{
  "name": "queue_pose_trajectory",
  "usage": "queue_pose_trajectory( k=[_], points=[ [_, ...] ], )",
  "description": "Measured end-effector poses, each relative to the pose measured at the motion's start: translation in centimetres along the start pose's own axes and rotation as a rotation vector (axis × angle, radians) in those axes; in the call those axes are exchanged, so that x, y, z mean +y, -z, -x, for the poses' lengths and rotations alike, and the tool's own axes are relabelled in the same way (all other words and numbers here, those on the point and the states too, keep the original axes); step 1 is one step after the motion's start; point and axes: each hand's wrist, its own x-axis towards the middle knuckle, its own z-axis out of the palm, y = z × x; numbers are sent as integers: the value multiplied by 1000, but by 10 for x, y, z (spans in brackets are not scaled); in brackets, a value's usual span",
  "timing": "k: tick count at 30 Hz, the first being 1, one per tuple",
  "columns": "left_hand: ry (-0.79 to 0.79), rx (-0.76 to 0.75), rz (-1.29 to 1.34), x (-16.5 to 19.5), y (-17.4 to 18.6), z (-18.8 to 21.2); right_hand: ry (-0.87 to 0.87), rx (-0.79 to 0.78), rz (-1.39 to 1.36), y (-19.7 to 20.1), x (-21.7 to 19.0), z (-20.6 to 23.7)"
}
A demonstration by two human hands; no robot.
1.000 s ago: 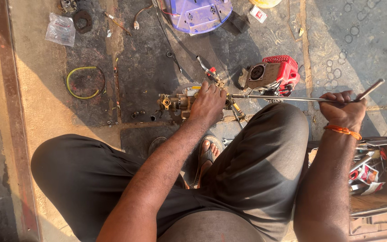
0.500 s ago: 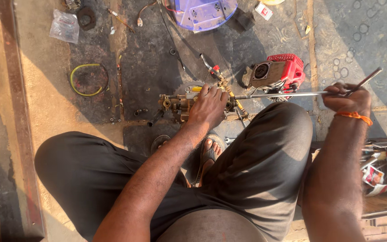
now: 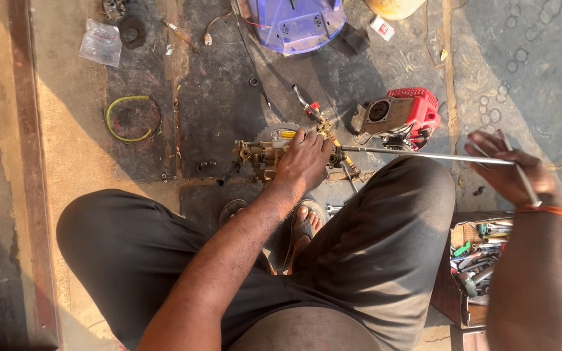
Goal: The person sits on the floor and assembles small engine parts, inserting a spring and washer into a carburetor-like component. They then use a T-handle wrench to tighten a bolt on the assembly.
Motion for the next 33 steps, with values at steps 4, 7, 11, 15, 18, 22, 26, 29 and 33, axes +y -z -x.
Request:
queue_pose_trajectory(
  k=[4, 7, 11, 15, 18, 22, 26, 29, 33],
  points=[
    [1, -17, 23, 1, 1, 1, 310, -153, 498, 9, -12, -9],
    [11, -10, 33, 2, 3, 2, 763, 150, 654, -3, 0, -28],
    [59, 36, 144, 0, 7, 2, 1160, 469, 169, -48, 17, -45],
    [54, 24, 160, 0, 7, -2, 652, 154, -693, -54, 24, -36],
    [54, 86, 132, 1, 3, -5, 573, -529, -918, -48, 26, -34],
    [40, 33, 135, 2, -6, -3, 342, -713, -969, -42, 31, -46],
    [37, 31, 110, 3, -9, -4, 353, -162, -834, -51, 33, -47],
    [39, 12, 105, 2, -5, -6, 397, 37, -699, -63, 29, -34],
    [29, 0, 84, 2, -1, -6, 466, 69, -570, -75, 24, -10]
  ],
)
